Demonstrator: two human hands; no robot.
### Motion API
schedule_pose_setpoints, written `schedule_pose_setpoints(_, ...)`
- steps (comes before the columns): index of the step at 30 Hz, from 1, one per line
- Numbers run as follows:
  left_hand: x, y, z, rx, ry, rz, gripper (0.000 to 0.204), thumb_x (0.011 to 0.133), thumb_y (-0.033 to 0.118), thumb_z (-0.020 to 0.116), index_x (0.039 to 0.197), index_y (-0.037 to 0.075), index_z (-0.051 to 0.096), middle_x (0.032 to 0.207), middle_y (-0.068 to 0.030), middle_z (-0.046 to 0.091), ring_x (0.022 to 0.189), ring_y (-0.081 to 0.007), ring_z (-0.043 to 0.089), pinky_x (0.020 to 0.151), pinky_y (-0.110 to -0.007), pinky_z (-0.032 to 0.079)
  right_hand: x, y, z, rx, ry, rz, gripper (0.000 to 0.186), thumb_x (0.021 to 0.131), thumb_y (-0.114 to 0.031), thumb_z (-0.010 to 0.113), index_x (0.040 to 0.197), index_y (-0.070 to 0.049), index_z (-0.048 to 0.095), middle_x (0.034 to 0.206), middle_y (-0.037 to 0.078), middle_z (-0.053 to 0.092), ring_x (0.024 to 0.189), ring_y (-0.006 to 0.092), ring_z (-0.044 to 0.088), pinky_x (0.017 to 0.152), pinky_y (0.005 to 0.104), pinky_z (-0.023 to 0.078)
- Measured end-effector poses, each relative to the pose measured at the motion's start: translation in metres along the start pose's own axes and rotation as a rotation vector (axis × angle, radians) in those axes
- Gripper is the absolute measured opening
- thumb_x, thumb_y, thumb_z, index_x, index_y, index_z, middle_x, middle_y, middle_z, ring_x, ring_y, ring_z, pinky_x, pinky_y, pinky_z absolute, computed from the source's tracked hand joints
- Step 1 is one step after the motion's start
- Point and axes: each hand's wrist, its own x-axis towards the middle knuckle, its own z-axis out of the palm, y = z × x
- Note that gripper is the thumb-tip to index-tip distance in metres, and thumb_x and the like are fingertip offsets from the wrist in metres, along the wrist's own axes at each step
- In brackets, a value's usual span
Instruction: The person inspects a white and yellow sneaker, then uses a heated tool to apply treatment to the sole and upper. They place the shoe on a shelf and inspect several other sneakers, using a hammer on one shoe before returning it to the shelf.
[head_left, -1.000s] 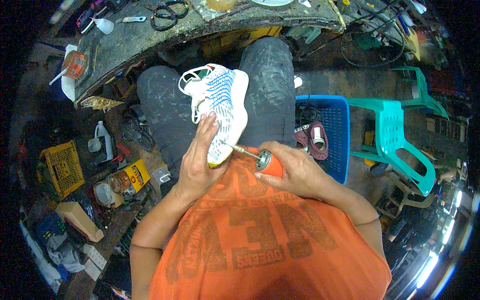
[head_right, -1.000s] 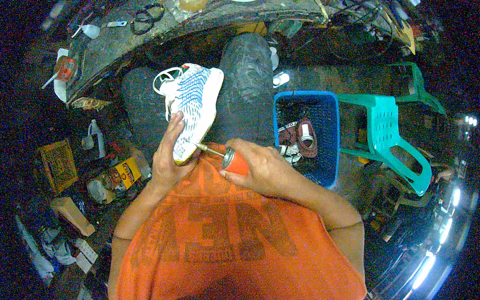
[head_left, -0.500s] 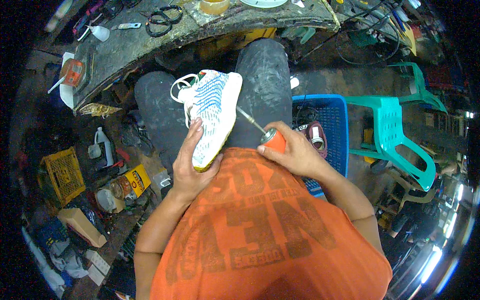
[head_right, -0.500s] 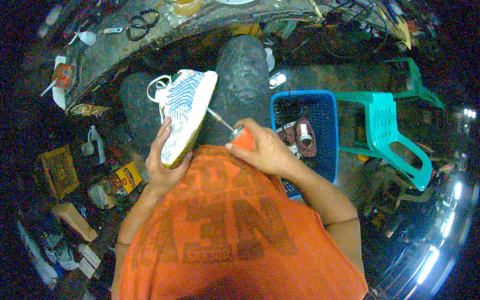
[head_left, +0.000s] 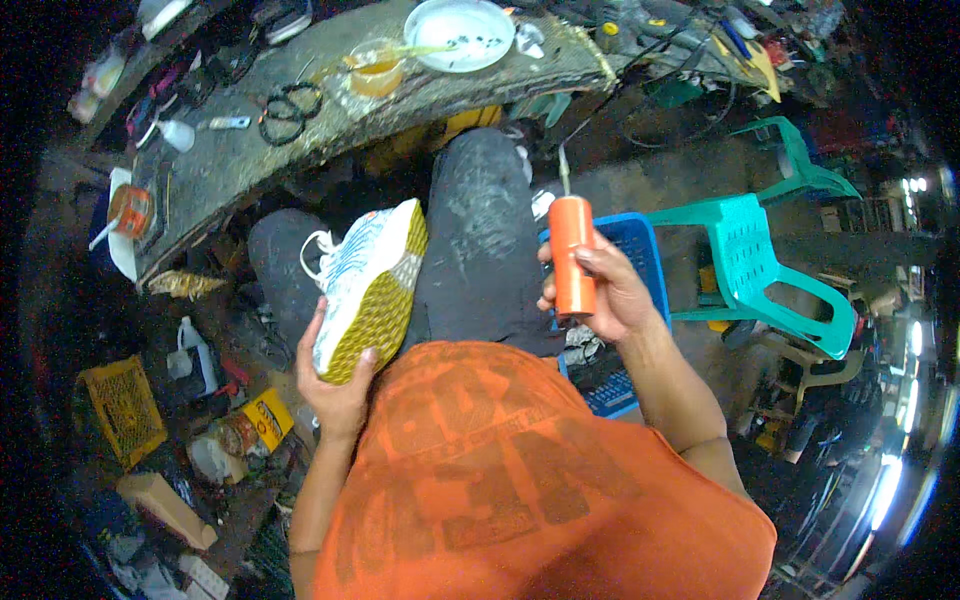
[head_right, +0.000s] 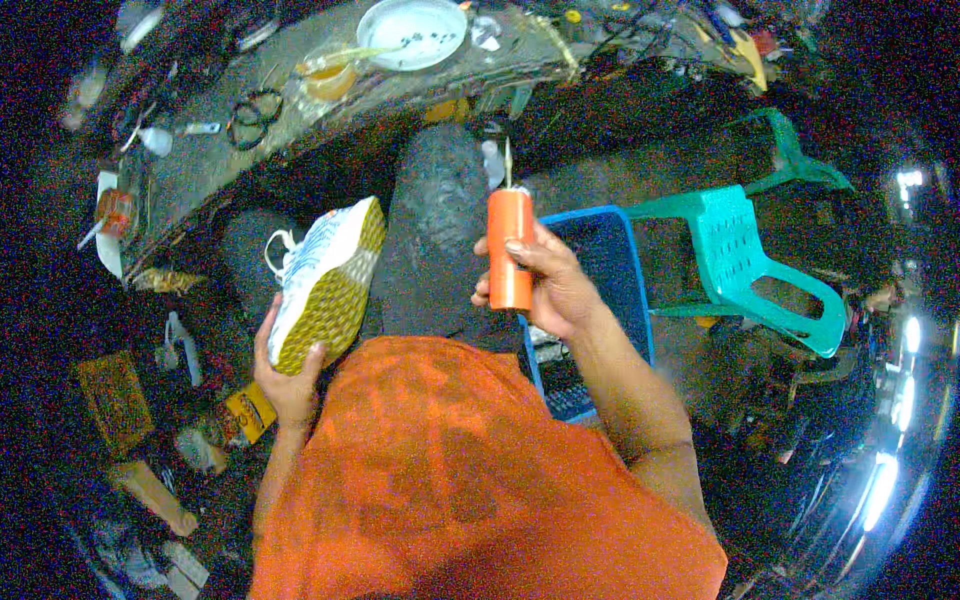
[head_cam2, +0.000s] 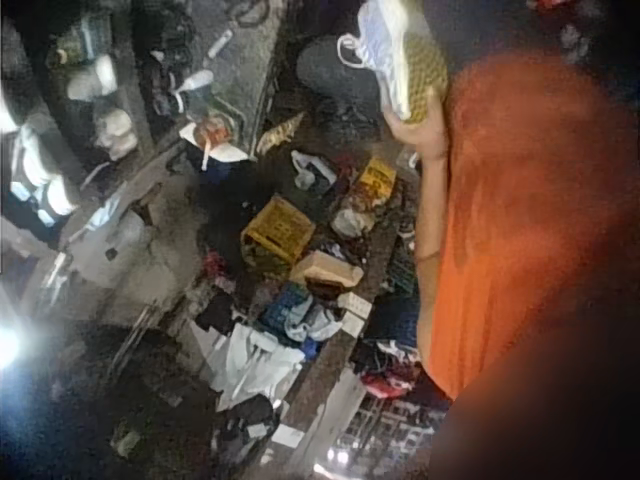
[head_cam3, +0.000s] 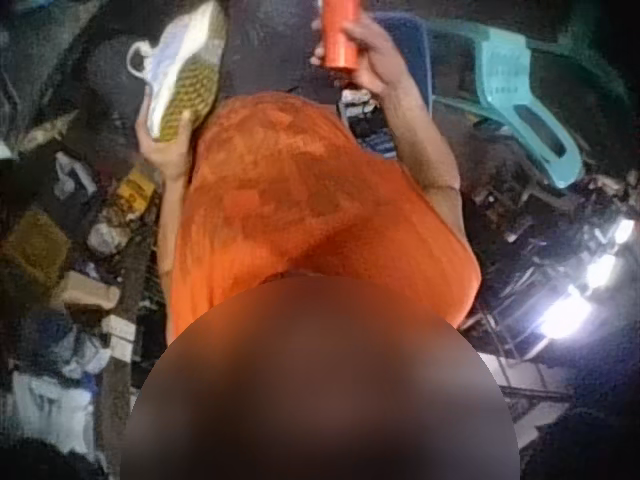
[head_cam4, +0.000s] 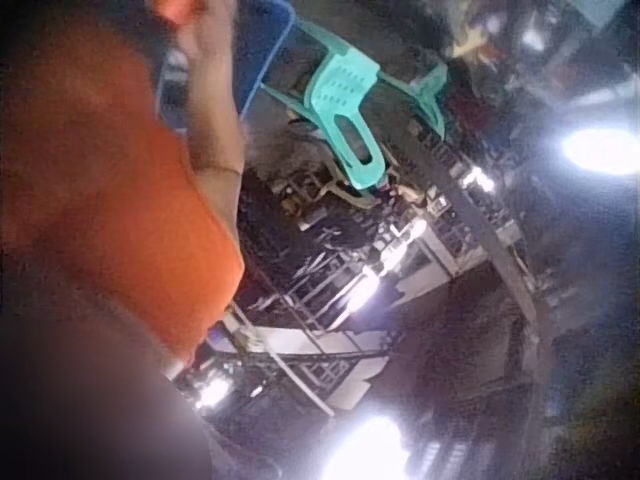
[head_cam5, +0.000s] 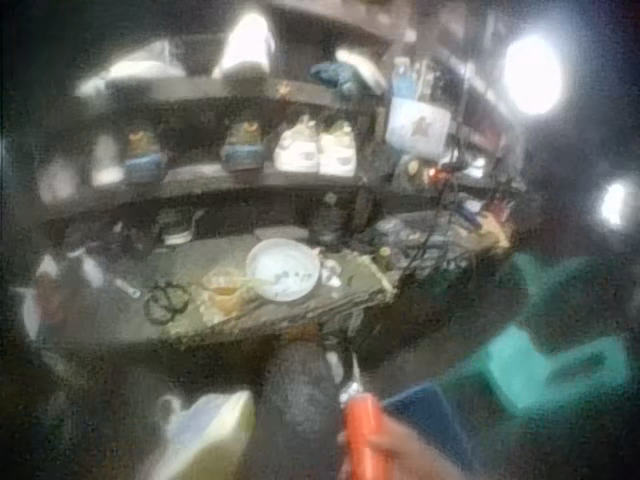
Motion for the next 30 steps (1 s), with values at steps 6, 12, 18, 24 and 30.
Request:
schedule_pose_setpoints(6,0.011,0.011,-0.031,-0.515,0.108,-0.258,0.07,0.083,0.002,0.075,0.146,-0.007,0.045,0.144,-0.02,0.057,0.129,-0.0288,0.06,0.112,-0.042,0.046,0.027,-0.004,-0.014,-0.11,0.077,-0.157,0.063,0.094,-0.007,0.071,0.147,-0.015,0.039,0.117,0.011,0.064,0.091,0.0283,0.07,0.081,0.0495,0.063)
schedule_pose_setpoints(12,0.004,0.029,-0.045,-0.593,0.072,-0.153,0.074,0.082,0.009,0.079,0.145,-0.01,0.046,0.152,-0.0251,0.051,0.139,-0.0298,0.052,0.12,-0.043,0.038,0.012,-0.007,0.032,-0.579,-0.045,-0.04,0.078,0.089,-0.016,0.077,0.153,-0.015,0.033,0.107,0.012,0.063,0.08,0.0238,0.071,0.067,0.0396,0.063)
schedule_pose_setpoints(18,0.0,0.034,-0.021,-0.382,0.055,-0.07,0.071,0.083,0.004,0.078,0.145,-0.007,0.047,0.152,-0.0226,0.052,0.135,-0.0282,0.056,0.116,-0.042,0.042,-0.005,0.033,0.078,-1.337,-0.351,-0.015,0.073,0.095,-0.033,0.075,0.152,-0.008,0.037,0.13,0.019,0.063,0.114,0.0346,0.067,0.101,0.0436,0.051)
schedule_pose_setpoints(24,0.0,0.022,0.007,-0.334,0.042,-0.094,0.071,0.083,-0.001,0.079,0.145,-0.006,0.046,0.152,-0.0231,0.051,0.135,-0.0277,0.055,0.115,-0.041,0.044,-0.014,0.034,0.085,-1.425,-0.354,0.022,0.068,0.095,-0.032,0.073,0.149,-0.009,0.04,0.125,0.024,0.063,0.111,0.0428,0.067,0.096,0.0472,0.052)
schedule_pose_setpoints(30,-0.005,0.021,0.013,-0.295,0.029,-0.09,0.07,0.084,-0.002,0.079,0.143,-0.006,0.042,0.156,-0.0254,0.045,0.14,-0.0295,0.051,0.116,-0.042,0.043,-0.009,0.043,0.087,-1.475,-0.396,-0.08,0.068,0.095,-0.032,0.073,0.149,-0.008,0.039,0.13,0.026,0.061,0.116,0.0461,0.065,0.097,0.0488,0.053)
